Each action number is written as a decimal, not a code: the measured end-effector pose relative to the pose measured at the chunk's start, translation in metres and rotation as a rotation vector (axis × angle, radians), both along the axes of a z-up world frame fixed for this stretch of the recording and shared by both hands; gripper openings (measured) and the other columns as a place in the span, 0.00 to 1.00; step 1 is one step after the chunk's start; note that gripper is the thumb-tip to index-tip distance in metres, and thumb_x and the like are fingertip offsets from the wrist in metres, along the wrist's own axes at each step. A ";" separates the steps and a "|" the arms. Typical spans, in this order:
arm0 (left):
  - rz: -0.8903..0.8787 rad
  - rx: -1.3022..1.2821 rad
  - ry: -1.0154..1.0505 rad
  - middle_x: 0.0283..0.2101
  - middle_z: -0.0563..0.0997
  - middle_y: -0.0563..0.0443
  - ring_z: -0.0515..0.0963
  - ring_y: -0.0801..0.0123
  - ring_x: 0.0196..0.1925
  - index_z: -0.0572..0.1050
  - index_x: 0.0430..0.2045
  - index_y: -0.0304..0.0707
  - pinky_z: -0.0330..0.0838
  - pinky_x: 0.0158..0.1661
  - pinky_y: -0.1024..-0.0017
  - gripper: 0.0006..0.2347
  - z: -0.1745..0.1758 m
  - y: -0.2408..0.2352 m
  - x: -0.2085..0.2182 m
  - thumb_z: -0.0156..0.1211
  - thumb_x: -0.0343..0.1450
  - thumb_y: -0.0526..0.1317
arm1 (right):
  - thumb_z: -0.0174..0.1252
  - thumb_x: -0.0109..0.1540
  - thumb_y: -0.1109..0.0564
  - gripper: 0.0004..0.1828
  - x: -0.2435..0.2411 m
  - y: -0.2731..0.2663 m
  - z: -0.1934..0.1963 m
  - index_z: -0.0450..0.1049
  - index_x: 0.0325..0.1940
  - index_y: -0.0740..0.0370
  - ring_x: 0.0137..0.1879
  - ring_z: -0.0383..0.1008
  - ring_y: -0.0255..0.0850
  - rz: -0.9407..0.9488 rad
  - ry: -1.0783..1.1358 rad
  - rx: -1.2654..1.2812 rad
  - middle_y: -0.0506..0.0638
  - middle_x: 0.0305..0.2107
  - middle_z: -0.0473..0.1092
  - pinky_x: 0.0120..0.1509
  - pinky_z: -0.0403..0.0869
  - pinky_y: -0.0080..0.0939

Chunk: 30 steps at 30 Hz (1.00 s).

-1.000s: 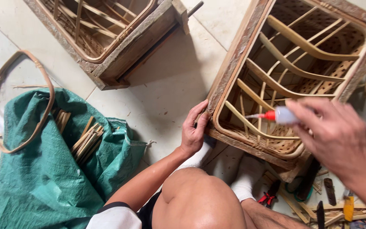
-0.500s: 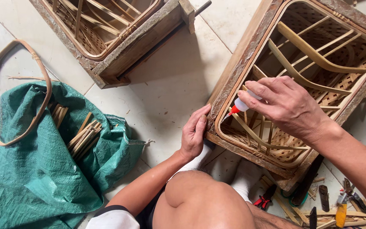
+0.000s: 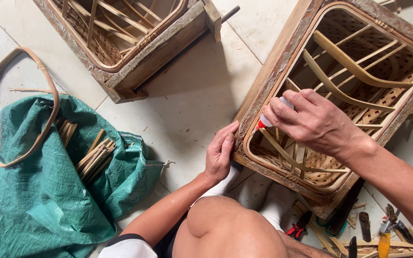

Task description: The person assembles a rectangular woven basket by inserting curved bamboo strips into a wooden mold, tapping them with a hammer, and applying glue along the edges. They repeatedly adjust the strips and apply adhesive to secure the structure.

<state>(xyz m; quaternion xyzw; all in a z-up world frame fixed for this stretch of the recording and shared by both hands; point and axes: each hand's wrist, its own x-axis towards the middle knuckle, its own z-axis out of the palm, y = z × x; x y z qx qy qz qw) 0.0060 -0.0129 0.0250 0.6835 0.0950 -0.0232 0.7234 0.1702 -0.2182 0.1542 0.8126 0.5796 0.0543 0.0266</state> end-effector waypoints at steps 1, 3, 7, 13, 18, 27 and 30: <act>0.001 0.000 -0.001 0.65 0.75 0.38 0.73 0.58 0.68 0.73 0.59 0.29 0.63 0.69 0.66 0.15 0.000 0.000 0.000 0.45 0.81 0.37 | 0.58 0.61 0.55 0.22 0.003 -0.002 -0.001 0.72 0.59 0.62 0.52 0.72 0.43 0.000 -0.012 -0.006 0.50 0.48 0.71 0.53 0.72 0.42; 0.000 0.010 -0.001 0.64 0.75 0.38 0.73 0.58 0.68 0.73 0.59 0.29 0.63 0.69 0.66 0.15 0.001 0.000 -0.001 0.45 0.81 0.37 | 0.58 0.62 0.54 0.21 0.010 -0.005 -0.003 0.73 0.59 0.61 0.52 0.73 0.42 -0.004 -0.021 -0.020 0.50 0.48 0.72 0.53 0.73 0.41; -0.003 0.017 -0.010 0.64 0.75 0.37 0.73 0.57 0.67 0.73 0.59 0.28 0.64 0.68 0.66 0.15 0.001 0.000 -0.001 0.45 0.81 0.37 | 0.60 0.68 0.54 0.14 0.046 -0.019 0.003 0.76 0.58 0.54 0.54 0.76 0.42 -0.123 -0.097 -0.023 0.50 0.49 0.75 0.58 0.76 0.41; 0.000 0.033 -0.024 0.64 0.76 0.37 0.74 0.56 0.67 0.73 0.58 0.27 0.64 0.67 0.65 0.15 0.001 0.000 0.001 0.45 0.80 0.36 | 0.62 0.64 0.56 0.11 0.082 -0.053 0.016 0.80 0.51 0.53 0.52 0.79 0.42 -0.264 -0.190 0.099 0.52 0.47 0.77 0.59 0.79 0.42; -0.006 0.046 -0.020 0.63 0.76 0.37 0.74 0.56 0.67 0.73 0.58 0.28 0.64 0.67 0.65 0.15 0.004 0.002 0.001 0.45 0.80 0.36 | 0.60 0.66 0.59 0.13 0.088 -0.049 -0.008 0.79 0.54 0.49 0.56 0.78 0.40 -0.240 -0.210 0.047 0.48 0.50 0.76 0.65 0.79 0.39; 0.003 0.048 -0.028 0.63 0.76 0.37 0.75 0.55 0.66 0.73 0.58 0.29 0.65 0.67 0.65 0.14 0.001 0.001 0.001 0.47 0.80 0.35 | 0.59 0.65 0.59 0.15 0.090 -0.042 -0.004 0.77 0.56 0.50 0.57 0.75 0.40 -0.183 -0.161 0.023 0.46 0.48 0.74 0.64 0.73 0.41; -0.010 0.047 -0.023 0.64 0.75 0.37 0.74 0.55 0.66 0.73 0.59 0.29 0.65 0.67 0.65 0.14 0.001 0.000 0.001 0.47 0.79 0.34 | 0.59 0.66 0.58 0.15 0.092 -0.043 0.003 0.76 0.57 0.51 0.59 0.74 0.41 -0.165 -0.134 -0.001 0.46 0.50 0.73 0.67 0.73 0.42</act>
